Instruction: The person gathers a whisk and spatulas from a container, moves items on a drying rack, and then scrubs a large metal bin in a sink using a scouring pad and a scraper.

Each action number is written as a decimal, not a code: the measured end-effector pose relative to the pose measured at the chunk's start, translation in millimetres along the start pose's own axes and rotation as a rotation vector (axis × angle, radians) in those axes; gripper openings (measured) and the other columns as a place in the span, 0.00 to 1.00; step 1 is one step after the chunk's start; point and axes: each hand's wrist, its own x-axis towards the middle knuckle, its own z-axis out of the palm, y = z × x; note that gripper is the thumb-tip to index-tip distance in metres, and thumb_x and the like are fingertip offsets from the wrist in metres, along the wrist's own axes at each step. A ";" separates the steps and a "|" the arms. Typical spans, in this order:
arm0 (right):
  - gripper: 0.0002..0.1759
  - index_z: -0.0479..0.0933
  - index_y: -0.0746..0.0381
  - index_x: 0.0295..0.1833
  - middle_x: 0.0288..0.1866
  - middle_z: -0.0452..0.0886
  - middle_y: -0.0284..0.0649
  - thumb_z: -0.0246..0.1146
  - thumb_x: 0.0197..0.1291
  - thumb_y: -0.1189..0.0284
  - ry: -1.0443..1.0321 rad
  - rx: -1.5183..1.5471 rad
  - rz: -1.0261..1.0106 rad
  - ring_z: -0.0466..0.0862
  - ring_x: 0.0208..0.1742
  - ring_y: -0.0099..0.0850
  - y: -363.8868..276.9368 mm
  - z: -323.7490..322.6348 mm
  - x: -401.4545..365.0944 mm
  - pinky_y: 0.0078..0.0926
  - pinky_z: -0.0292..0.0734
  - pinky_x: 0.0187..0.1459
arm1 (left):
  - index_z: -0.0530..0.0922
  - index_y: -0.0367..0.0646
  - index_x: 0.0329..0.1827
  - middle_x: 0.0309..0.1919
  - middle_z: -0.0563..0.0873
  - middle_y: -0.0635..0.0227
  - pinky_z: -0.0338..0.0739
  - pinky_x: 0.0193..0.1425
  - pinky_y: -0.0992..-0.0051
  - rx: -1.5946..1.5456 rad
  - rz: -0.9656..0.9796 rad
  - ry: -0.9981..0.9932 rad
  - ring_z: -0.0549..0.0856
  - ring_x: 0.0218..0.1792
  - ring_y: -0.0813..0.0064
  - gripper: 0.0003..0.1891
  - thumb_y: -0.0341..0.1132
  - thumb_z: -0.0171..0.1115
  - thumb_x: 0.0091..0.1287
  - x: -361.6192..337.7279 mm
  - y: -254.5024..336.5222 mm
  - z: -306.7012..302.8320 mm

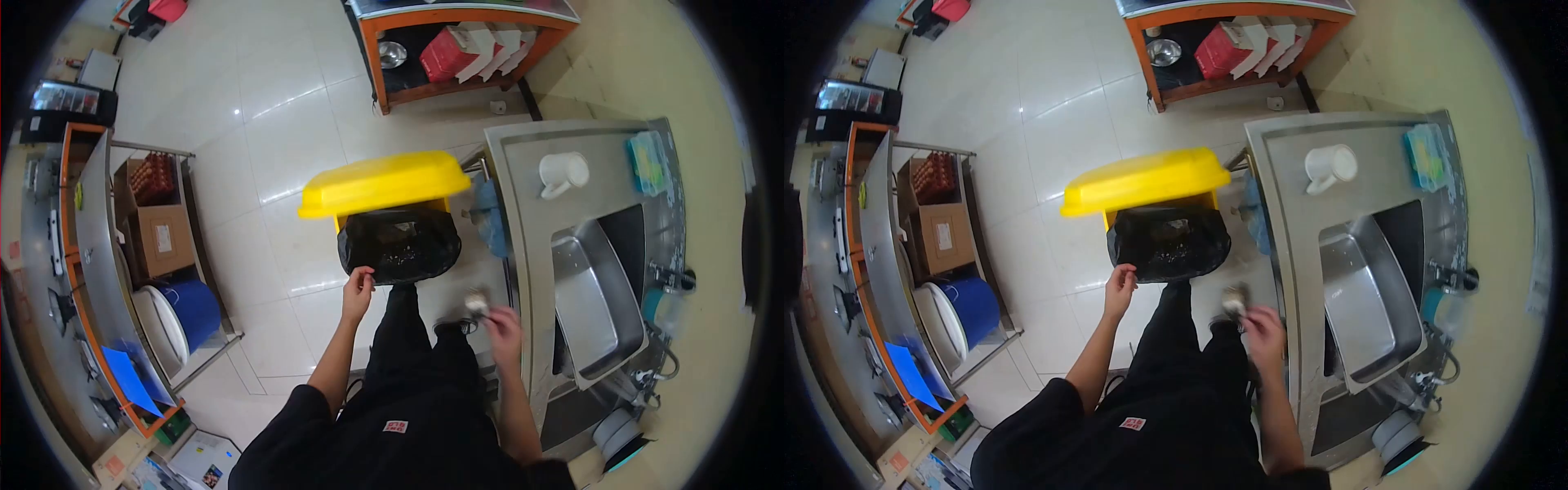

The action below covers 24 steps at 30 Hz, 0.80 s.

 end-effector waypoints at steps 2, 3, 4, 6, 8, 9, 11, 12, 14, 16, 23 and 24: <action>0.11 0.80 0.73 0.52 0.49 0.82 0.44 0.64 0.70 0.76 -0.241 0.293 0.275 0.87 0.48 0.32 79.3 74.9 55.5 0.26 0.85 0.53 | 0.78 0.40 0.54 0.35 0.81 0.70 0.77 0.38 0.80 -0.104 -0.087 0.010 0.80 0.32 0.82 0.08 0.32 0.55 0.79 -3.6 -12.1 -16.4; 0.11 0.79 0.71 0.54 0.47 0.82 0.42 0.63 0.72 0.74 -0.274 0.350 0.379 0.87 0.46 0.33 113.2 109.2 78.8 0.29 0.86 0.53 | 0.78 0.40 0.55 0.36 0.81 0.70 0.77 0.38 0.80 -0.152 -0.134 0.023 0.80 0.32 0.82 0.09 0.33 0.55 0.79 -14.2 -20.7 -30.1; 0.12 0.79 0.69 0.55 0.46 0.83 0.40 0.61 0.75 0.72 -0.301 0.412 0.487 0.88 0.44 0.34 142.4 140.2 99.3 0.31 0.86 0.53 | 0.78 0.40 0.56 0.36 0.82 0.71 0.77 0.39 0.81 -0.174 -0.183 0.077 0.80 0.34 0.82 0.09 0.32 0.55 0.79 -28.8 -29.1 -48.9; 0.12 0.78 0.69 0.56 0.46 0.82 0.41 0.60 0.75 0.72 -0.333 0.451 0.512 0.88 0.45 0.34 194.4 189.5 147.6 0.34 0.88 0.52 | 0.78 0.41 0.57 0.36 0.82 0.73 0.77 0.39 0.81 -0.199 -0.267 0.227 0.81 0.36 0.83 0.09 0.32 0.55 0.79 -62.1 -51.2 -93.3; 0.12 0.77 0.68 0.56 0.45 0.82 0.41 0.59 0.76 0.72 -0.283 0.531 0.573 0.88 0.45 0.35 234.9 231.7 172.9 0.35 0.89 0.51 | 0.78 0.43 0.57 0.36 0.80 0.74 0.77 0.37 0.82 -0.201 -0.355 0.310 0.80 0.36 0.84 0.09 0.33 0.54 0.80 -119.7 -83.7 -161.3; 0.11 0.78 0.68 0.56 0.45 0.82 0.41 0.59 0.75 0.72 -0.219 0.579 0.615 0.88 0.45 0.36 254.6 247.8 179.1 0.36 0.89 0.51 | 0.78 0.44 0.57 0.35 0.80 0.73 0.76 0.35 0.82 -0.156 -0.465 0.476 0.80 0.34 0.83 0.09 0.34 0.53 0.80 -149.1 -88.5 -183.2; 0.16 0.76 0.70 0.61 0.47 0.84 0.46 0.60 0.75 0.72 -0.142 0.411 0.860 0.89 0.44 0.38 310.2 273.1 172.8 0.39 0.90 0.49 | 0.77 0.45 0.56 0.35 0.80 0.71 0.76 0.32 0.81 -0.090 -0.588 0.713 0.81 0.32 0.81 0.09 0.34 0.51 0.80 -216.0 -104.1 -225.9; 0.16 0.76 0.70 0.61 0.47 0.84 0.46 0.61 0.74 0.72 -0.165 0.297 0.957 0.89 0.44 0.38 331.1 280.7 172.4 0.40 0.90 0.49 | 0.77 0.46 0.56 0.35 0.81 0.70 0.76 0.31 0.80 -0.055 -0.688 0.828 0.81 0.32 0.80 0.10 0.34 0.50 0.79 -245.7 -108.5 -237.3; 0.16 0.77 0.67 0.61 0.46 0.84 0.45 0.63 0.72 0.72 -0.257 0.175 0.993 0.88 0.44 0.39 341.0 288.4 172.6 0.43 0.90 0.49 | 0.76 0.47 0.56 0.35 0.81 0.69 0.76 0.30 0.78 0.028 -0.844 0.927 0.82 0.31 0.78 0.10 0.34 0.49 0.79 -290.5 -106.5 -251.8; 0.14 0.76 0.67 0.59 0.47 0.83 0.44 0.63 0.71 0.73 -0.152 0.479 0.989 0.88 0.46 0.39 329.4 290.1 183.4 0.43 0.91 0.49 | 0.75 0.47 0.56 0.35 0.81 0.68 0.76 0.30 0.78 0.087 -0.938 0.888 0.82 0.31 0.78 0.10 0.35 0.48 0.79 -307.3 -110.5 -251.7; 0.13 0.76 0.66 0.57 0.48 0.83 0.43 0.65 0.71 0.73 -0.194 0.500 1.055 0.86 0.49 0.37 327.3 282.8 170.9 0.45 0.88 0.54 | 0.78 0.42 0.56 0.37 0.82 0.70 0.78 0.35 0.80 0.017 -0.563 0.550 0.81 0.34 0.82 0.10 0.35 0.55 0.79 -178.8 -109.1 -213.5; 0.13 0.76 0.66 0.58 0.48 0.83 0.42 0.64 0.71 0.73 -0.224 0.383 1.088 0.86 0.49 0.37 324.5 282.3 170.0 0.44 0.88 0.55 | 0.78 0.41 0.56 0.37 0.82 0.70 0.78 0.36 0.79 0.014 -0.492 0.537 0.81 0.34 0.82 0.10 0.35 0.54 0.79 -145.3 -94.7 -204.4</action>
